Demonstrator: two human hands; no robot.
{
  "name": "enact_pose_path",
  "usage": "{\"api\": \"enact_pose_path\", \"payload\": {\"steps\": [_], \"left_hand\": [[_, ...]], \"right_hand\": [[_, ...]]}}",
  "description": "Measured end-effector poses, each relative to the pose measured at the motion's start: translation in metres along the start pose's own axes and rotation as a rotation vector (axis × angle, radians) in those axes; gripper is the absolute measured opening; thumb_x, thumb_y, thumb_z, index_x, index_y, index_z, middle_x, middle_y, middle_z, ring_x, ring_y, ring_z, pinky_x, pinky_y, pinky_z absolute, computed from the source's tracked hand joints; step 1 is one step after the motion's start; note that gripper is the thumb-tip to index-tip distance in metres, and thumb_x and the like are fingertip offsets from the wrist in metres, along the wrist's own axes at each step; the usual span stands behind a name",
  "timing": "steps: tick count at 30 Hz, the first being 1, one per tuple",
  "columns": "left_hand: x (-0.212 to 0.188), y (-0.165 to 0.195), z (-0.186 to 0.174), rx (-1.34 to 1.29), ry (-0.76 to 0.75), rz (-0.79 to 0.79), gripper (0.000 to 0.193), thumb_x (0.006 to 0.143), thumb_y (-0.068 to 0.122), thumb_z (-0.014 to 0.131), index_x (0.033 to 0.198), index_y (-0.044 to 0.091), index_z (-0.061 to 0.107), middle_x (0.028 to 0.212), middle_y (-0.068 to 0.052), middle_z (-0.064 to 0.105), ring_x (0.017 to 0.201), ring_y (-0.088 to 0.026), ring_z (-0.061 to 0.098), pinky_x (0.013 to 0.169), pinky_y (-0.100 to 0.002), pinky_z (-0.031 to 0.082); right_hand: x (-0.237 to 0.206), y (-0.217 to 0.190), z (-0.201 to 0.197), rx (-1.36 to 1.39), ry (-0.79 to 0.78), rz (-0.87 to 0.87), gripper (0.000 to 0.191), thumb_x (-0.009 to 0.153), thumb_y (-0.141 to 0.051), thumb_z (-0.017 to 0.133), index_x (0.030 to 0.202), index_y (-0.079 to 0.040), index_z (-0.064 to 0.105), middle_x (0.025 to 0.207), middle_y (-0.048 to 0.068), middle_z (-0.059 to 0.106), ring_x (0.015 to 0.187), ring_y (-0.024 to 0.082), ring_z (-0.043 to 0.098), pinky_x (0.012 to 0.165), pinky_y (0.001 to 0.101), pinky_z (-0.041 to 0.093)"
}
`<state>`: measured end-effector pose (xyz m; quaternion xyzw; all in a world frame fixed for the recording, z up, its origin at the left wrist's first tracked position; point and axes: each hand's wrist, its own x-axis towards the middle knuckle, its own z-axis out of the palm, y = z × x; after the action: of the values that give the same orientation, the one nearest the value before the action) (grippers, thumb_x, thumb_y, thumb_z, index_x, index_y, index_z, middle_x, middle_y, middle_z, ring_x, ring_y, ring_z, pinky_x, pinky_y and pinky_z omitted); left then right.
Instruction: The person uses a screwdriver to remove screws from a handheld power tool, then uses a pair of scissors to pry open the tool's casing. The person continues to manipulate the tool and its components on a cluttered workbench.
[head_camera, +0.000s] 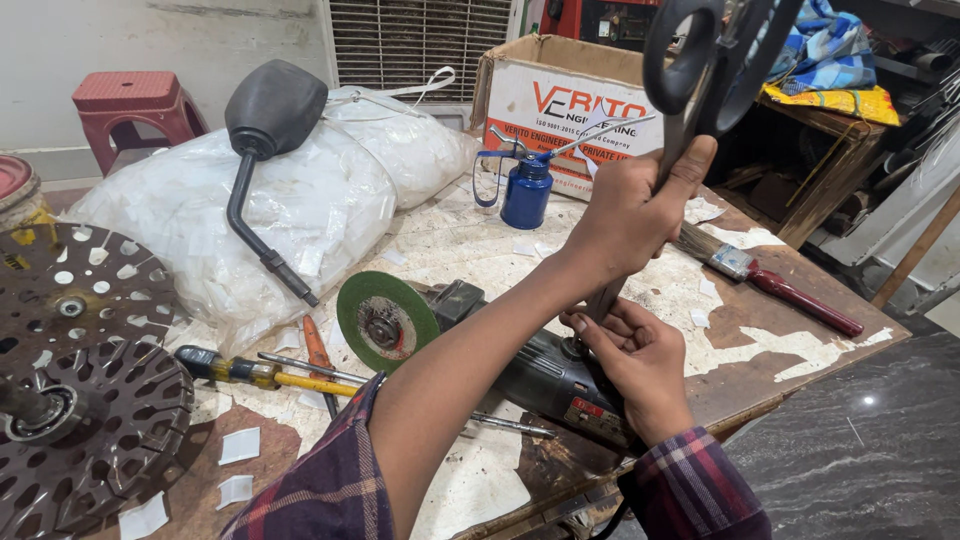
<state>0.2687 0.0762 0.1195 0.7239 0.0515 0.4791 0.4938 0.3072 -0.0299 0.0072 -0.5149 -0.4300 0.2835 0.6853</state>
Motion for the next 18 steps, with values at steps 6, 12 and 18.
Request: {"api": "enact_pose_path", "payload": {"steps": [6, 12, 18], "left_hand": [[0.005, -0.001, 0.001, 0.052, 0.01, 0.035, 0.062, 0.099, 0.059, 0.05, 0.067, 0.007, 0.061, 0.046, 0.003, 0.052, 0.042, -0.007, 0.057, 0.04, -0.028, 0.046], [0.01, -0.005, 0.003, 0.077, -0.008, 0.006, 0.064, 0.099, 0.06, 0.05, 0.066, 0.007, 0.06, 0.047, 0.003, 0.051, 0.044, -0.008, 0.056, 0.042, -0.029, 0.045], [0.015, -0.009, 0.005, 0.126, 0.041, 0.079, 0.063, 0.1, 0.058, 0.051, 0.064, 0.008, 0.061, 0.049, 0.003, 0.049, 0.047, -0.007, 0.05, 0.044, -0.029, 0.041]], "right_hand": [[0.003, -0.007, -0.002, 0.036, -0.018, 0.047, 0.033, 0.087, 0.004, 0.07, 0.119, 0.013, 0.065, 0.108, 0.018, 0.076, 0.101, 0.02, 0.076, 0.087, 0.0271, 0.06], [0.007, -0.008, -0.002, -0.012, -0.005, 0.028, 0.027, 0.089, 0.002, 0.07, 0.114, 0.012, 0.066, 0.105, 0.018, 0.077, 0.098, 0.019, 0.076, 0.085, 0.0267, 0.06], [0.01, -0.004, -0.006, -0.002, -0.008, 0.039, 0.026, 0.089, 0.003, 0.07, 0.113, 0.013, 0.065, 0.105, 0.018, 0.077, 0.099, 0.021, 0.076, 0.085, 0.0273, 0.06]]}}
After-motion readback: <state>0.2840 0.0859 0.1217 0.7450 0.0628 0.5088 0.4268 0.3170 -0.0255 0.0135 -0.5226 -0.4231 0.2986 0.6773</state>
